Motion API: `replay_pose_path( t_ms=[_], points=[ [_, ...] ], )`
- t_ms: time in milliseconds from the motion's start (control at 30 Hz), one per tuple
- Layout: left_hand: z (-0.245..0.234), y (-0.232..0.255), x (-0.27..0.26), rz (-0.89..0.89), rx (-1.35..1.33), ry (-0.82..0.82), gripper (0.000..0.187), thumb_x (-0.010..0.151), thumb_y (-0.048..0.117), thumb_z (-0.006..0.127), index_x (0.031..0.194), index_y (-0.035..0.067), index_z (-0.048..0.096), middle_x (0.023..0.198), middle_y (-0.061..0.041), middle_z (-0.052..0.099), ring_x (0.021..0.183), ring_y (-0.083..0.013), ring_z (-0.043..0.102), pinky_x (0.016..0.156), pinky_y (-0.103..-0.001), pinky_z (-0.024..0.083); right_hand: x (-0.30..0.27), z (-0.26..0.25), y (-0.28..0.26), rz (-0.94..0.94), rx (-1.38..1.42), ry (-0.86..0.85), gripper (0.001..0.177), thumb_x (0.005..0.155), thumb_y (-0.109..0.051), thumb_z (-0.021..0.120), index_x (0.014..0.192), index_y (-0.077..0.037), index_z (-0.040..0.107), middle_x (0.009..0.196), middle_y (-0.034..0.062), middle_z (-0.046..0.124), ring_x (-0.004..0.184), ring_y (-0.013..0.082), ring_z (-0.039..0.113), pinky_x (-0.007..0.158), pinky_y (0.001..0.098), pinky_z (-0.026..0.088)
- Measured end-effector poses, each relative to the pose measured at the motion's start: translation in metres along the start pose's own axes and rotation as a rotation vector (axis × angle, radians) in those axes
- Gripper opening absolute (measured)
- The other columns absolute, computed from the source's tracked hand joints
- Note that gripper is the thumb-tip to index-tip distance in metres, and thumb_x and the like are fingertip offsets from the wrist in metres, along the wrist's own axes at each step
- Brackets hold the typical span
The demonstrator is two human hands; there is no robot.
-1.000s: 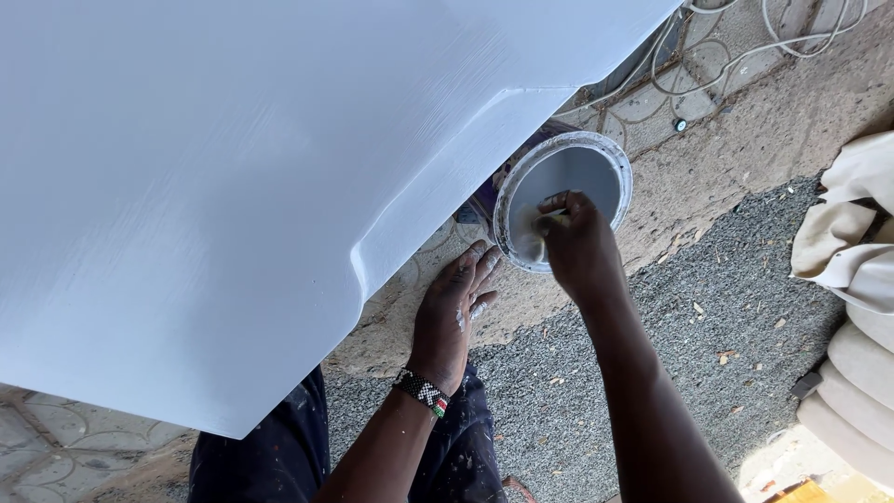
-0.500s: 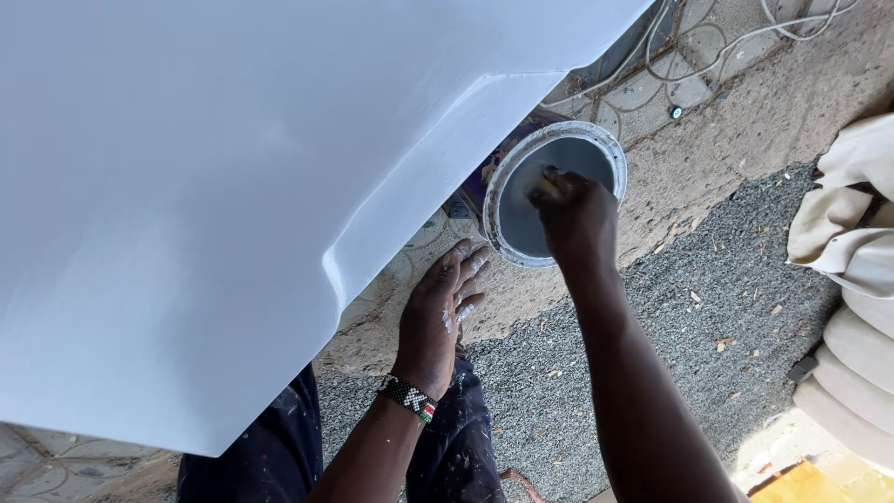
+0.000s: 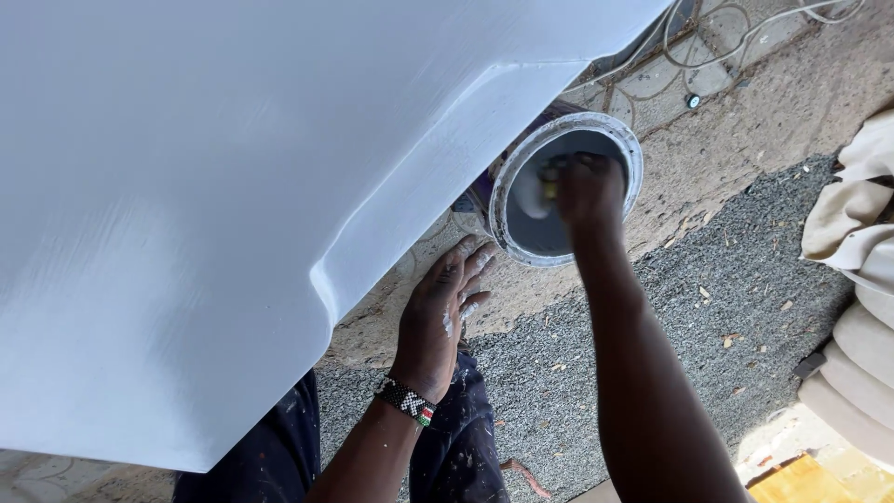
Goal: Apply paint to furniture components using a sponge
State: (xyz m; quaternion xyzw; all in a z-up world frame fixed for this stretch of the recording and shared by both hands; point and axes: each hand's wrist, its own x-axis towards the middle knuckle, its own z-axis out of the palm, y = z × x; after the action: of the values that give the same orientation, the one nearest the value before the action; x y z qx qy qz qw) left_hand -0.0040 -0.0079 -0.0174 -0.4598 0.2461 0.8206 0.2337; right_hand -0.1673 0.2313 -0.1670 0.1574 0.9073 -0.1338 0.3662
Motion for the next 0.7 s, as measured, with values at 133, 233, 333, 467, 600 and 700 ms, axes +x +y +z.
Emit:
replay_pose_path(
  t_ms=[133, 233, 333, 467, 600, 700],
  points=[
    [0.002, -0.004, 0.000, 0.005, -0.020, 0.001, 0.079, 0.118, 0.055, 0.057, 0.183, 0.009, 0.049, 0.179, -0.018, 0.064, 0.168, -0.0380, 0.053, 0.129, -0.056, 0.039, -0.034, -0.028, -0.011, 0.178, 0.291, -0.072, 0.035, 0.103, -0.017, 0.073, 0.130, 0.002, 0.082, 0.108, 0.0268, 0.081, 0.099, 0.0469, 0.078, 0.080, 0.0530, 0.064],
    [0.004, -0.002, 0.002, 0.010, -0.039, -0.001, 0.080, 0.119, 0.055, 0.058, 0.182, 0.007, 0.049, 0.178, -0.020, 0.065, 0.168, -0.0387, 0.054, 0.128, -0.056, 0.039, -0.069, -0.060, -0.041, 0.459, 0.742, -0.154, 0.028, 0.090, -0.012, 0.073, 0.115, -0.002, 0.082, 0.087, 0.0127, 0.076, 0.068, 0.0267, 0.075, 0.057, 0.0320, 0.057],
    [0.005, -0.002, 0.002, 0.016, -0.031, -0.004, 0.079, 0.119, 0.053, 0.057, 0.182, 0.007, 0.049, 0.178, -0.021, 0.065, 0.167, -0.0386, 0.056, 0.128, -0.055, 0.040, -0.086, -0.063, -0.064, 0.422, 0.774, -0.213, 0.032, 0.094, -0.014, 0.068, 0.120, 0.001, 0.081, 0.086, 0.0168, 0.075, 0.068, 0.0265, 0.073, 0.057, 0.0283, 0.053],
    [0.003, -0.003, 0.001, 0.009, -0.029, 0.000, 0.078, 0.119, 0.054, 0.058, 0.181, 0.008, 0.049, 0.179, -0.018, 0.064, 0.168, -0.0363, 0.055, 0.127, -0.053, 0.040, -0.064, -0.046, -0.032, 0.181, 0.426, -0.329, 0.030, 0.094, -0.014, 0.065, 0.110, 0.004, 0.082, 0.086, 0.0237, 0.070, 0.076, 0.0343, 0.066, 0.062, 0.0382, 0.051],
    [0.006, -0.003, -0.001, 0.012, -0.031, -0.005, 0.077, 0.120, 0.053, 0.057, 0.181, 0.007, 0.049, 0.181, -0.021, 0.063, 0.168, -0.0388, 0.055, 0.127, -0.054, 0.041, -0.065, -0.057, -0.032, 0.105, 0.283, -0.301, 0.029, 0.101, -0.019, 0.063, 0.104, 0.003, 0.080, 0.080, 0.0255, 0.069, 0.071, 0.0353, 0.066, 0.059, 0.0403, 0.052],
    [0.002, -0.001, -0.001, 0.034, -0.004, -0.001, 0.078, 0.120, 0.054, 0.055, 0.182, 0.008, 0.048, 0.182, -0.020, 0.063, 0.170, -0.0394, 0.053, 0.129, -0.056, 0.039, -0.068, -0.061, -0.043, 0.155, 0.353, -0.231, 0.027, 0.102, -0.027, 0.067, 0.102, -0.004, 0.079, 0.075, 0.0199, 0.067, 0.060, 0.0283, 0.063, 0.052, 0.0363, 0.051]
  ],
)
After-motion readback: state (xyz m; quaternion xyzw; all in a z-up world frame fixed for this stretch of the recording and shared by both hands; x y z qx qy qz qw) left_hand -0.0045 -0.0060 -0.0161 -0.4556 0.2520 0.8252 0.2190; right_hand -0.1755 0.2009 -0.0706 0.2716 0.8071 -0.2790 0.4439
